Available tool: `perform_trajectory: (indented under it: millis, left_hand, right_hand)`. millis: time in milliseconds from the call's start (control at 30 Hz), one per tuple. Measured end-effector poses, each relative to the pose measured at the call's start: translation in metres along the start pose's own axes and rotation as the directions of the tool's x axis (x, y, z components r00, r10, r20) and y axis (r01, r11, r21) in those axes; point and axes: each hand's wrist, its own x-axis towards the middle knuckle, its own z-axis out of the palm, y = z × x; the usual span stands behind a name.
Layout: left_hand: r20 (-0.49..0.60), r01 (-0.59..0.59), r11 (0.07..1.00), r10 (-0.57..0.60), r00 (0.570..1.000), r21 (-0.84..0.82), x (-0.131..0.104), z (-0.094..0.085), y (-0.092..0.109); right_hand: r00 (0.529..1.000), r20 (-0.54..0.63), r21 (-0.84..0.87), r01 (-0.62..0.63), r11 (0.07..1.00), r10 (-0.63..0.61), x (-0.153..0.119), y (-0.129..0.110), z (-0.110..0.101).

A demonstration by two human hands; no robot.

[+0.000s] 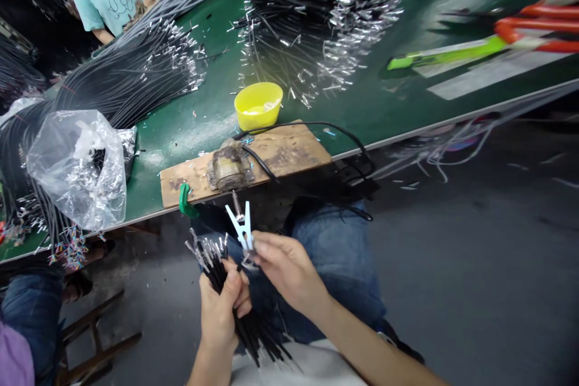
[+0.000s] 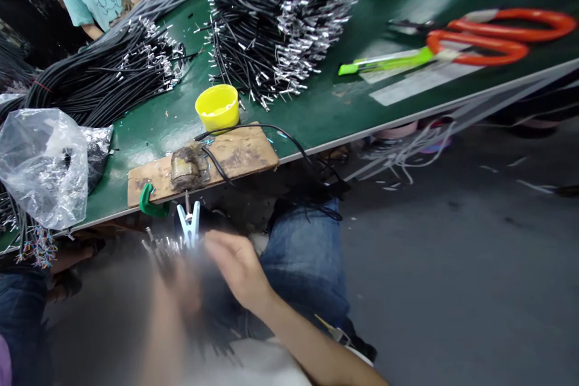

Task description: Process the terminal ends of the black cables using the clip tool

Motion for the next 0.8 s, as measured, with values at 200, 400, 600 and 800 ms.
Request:
perform_trajectory:
  millis: [200, 400, 600, 800]
  left_hand:
    - [0.009, 0.016, 0.999, -0.016, 1.0, 0.032, 0.0, -0.001, -0.002]
    - [-0.058, -0.091, 0.991, 0.097, 0.994, 0.097, -0.002, 0.01, -0.008]
    - [-0.189, -0.236, 0.925, 0.299, 0.935, 0.298, -0.005, 0.008, -0.008]
    - [-0.23, -0.34, 0.833, 0.469, 0.853, 0.437, -0.002, 0.005, -0.003]
  right_hand:
    - [0.987, 0.148, -0.047, 0.072, 0.996, -0.065, 0.005, -0.014, -0.003]
    - [0.985, 0.019, -0.219, 0.171, 0.961, -0.171, -0.003, -0.008, 0.003]
    - [0.68, 0.19, -0.572, 0.663, 0.484, -0.708, -0.001, -0.005, 0.003]
    - [0.76, 0.279, -0.482, 0.64, 0.599, -0.588, -0.009, -0.009, -0.006]
